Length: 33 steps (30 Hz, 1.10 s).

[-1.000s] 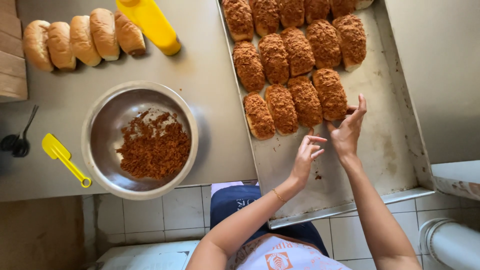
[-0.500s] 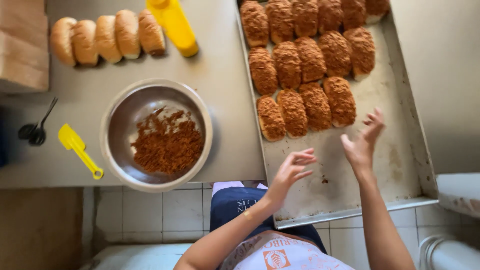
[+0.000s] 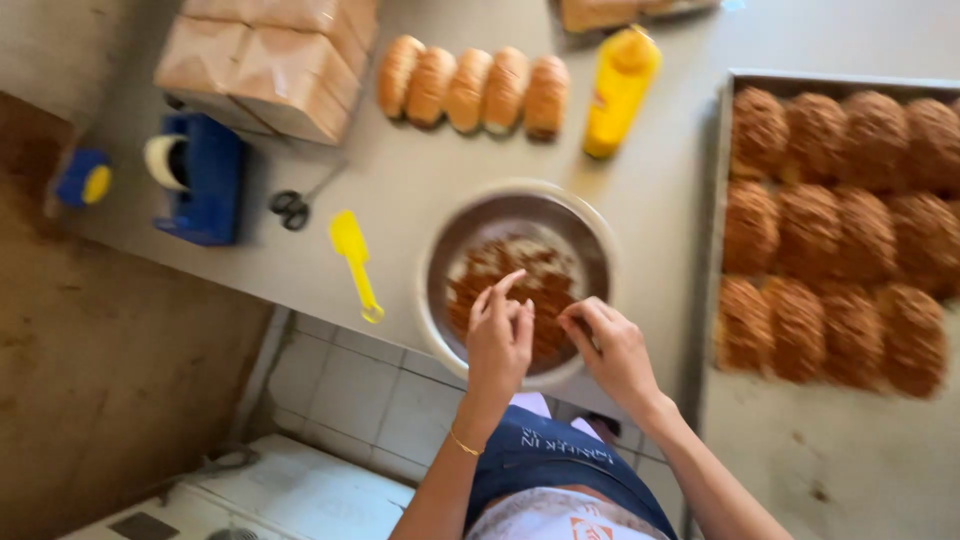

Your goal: Preparing bread rolls by spreading cream and applying shredded meat toppings.

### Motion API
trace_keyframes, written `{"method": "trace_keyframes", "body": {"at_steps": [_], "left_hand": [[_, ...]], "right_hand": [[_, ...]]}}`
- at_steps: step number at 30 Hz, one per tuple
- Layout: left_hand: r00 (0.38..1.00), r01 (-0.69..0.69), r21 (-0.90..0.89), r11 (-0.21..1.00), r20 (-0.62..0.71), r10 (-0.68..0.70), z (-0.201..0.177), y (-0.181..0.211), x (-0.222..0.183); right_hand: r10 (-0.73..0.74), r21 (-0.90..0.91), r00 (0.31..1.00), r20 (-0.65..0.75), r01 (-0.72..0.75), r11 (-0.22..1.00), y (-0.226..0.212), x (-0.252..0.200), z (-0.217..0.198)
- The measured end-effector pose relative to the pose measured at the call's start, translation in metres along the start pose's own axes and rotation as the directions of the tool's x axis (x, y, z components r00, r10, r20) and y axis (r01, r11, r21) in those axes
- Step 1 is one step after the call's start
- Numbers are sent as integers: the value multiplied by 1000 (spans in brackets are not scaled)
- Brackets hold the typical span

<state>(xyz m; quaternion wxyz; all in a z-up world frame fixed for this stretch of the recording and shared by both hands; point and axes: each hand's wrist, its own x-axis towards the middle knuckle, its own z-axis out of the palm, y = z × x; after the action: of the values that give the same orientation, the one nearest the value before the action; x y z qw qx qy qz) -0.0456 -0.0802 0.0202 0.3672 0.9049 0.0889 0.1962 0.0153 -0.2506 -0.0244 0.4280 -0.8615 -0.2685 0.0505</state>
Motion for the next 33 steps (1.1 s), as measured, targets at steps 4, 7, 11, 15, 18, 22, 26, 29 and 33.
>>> {"method": "trace_keyframes", "body": {"at_steps": [4, 7, 11, 15, 18, 22, 26, 29, 33], "left_hand": [[983, -141, 191, 971, 146, 114, -18, -57, 12], [976, -120, 166, 979, 202, 85, -46, -77, 21], [977, 19, 62, 998, 209, -32, -85, -95, 24], [985, 118, 19, 993, 127, -120, -95, -117, 22], [928, 287, -78, 955, 268, -257, -75, -154, 9], [859, 365, -159, 917, 436, -267, -43, -179, -3], [801, 412, -159, 897, 532, -274, -36, -158, 9], [714, 473, -185, 862, 654, -252, -39, -137, 25], [753, 437, -90, 895, 581, -309, -13, -166, 39]], "right_hand": [[27, -220, 999, 21, -21, 975, -3, 25, 42], [40, -216, 999, 37, -31, 976, -19, 59, 36], [261, 949, 965, 40, -119, 293, -8, 132, 12], [490, 706, 805, 334, 130, -696, 11, 207, -19], [606, 602, 731, 314, 340, -722, 29, 244, -10], [531, 434, 763, 369, 364, -824, 94, 278, 2], [554, 345, 717, 423, 438, -830, 118, 296, 7], [551, 263, 698, 457, 486, -834, 149, 312, 11], [659, 521, 684, 312, 457, -721, 142, 313, 27]]}}
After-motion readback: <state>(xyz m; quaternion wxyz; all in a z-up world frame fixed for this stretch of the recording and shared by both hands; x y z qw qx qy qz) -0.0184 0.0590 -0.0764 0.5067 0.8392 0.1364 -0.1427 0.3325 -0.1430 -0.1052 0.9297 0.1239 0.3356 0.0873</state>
